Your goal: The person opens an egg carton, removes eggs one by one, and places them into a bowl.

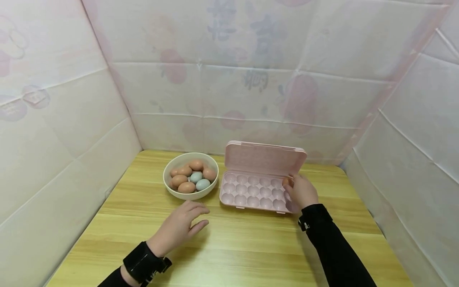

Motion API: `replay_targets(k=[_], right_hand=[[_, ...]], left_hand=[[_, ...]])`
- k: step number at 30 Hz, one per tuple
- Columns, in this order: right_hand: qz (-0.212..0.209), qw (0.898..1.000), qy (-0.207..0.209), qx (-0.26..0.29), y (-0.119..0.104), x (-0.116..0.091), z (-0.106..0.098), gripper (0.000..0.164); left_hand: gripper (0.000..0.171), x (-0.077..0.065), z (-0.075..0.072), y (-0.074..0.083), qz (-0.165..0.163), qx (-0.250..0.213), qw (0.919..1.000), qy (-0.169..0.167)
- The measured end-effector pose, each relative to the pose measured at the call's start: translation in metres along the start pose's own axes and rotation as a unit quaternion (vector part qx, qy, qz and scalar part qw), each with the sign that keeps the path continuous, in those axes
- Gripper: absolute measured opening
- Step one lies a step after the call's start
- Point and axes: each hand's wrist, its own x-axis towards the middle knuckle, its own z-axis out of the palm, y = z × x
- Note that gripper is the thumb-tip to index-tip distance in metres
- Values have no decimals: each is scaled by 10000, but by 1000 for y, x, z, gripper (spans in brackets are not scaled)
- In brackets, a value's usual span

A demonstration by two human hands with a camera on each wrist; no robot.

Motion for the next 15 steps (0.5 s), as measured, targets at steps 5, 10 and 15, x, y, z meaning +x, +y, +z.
replay_targets(k=[5,10,15], right_hand=[[46,9997,-49,-218,0,6,4,33],[64,9992,-140,-358,-1,9,7,23],[75,9988,-69,-480,0,13,12,24]], left_hand=[[27,-2,2,3,-61,-104,9999,-77],[27,-4,3,6,-54,-112,9999,-90],[26,-5,5,8,-65,-143,9998,-81]])
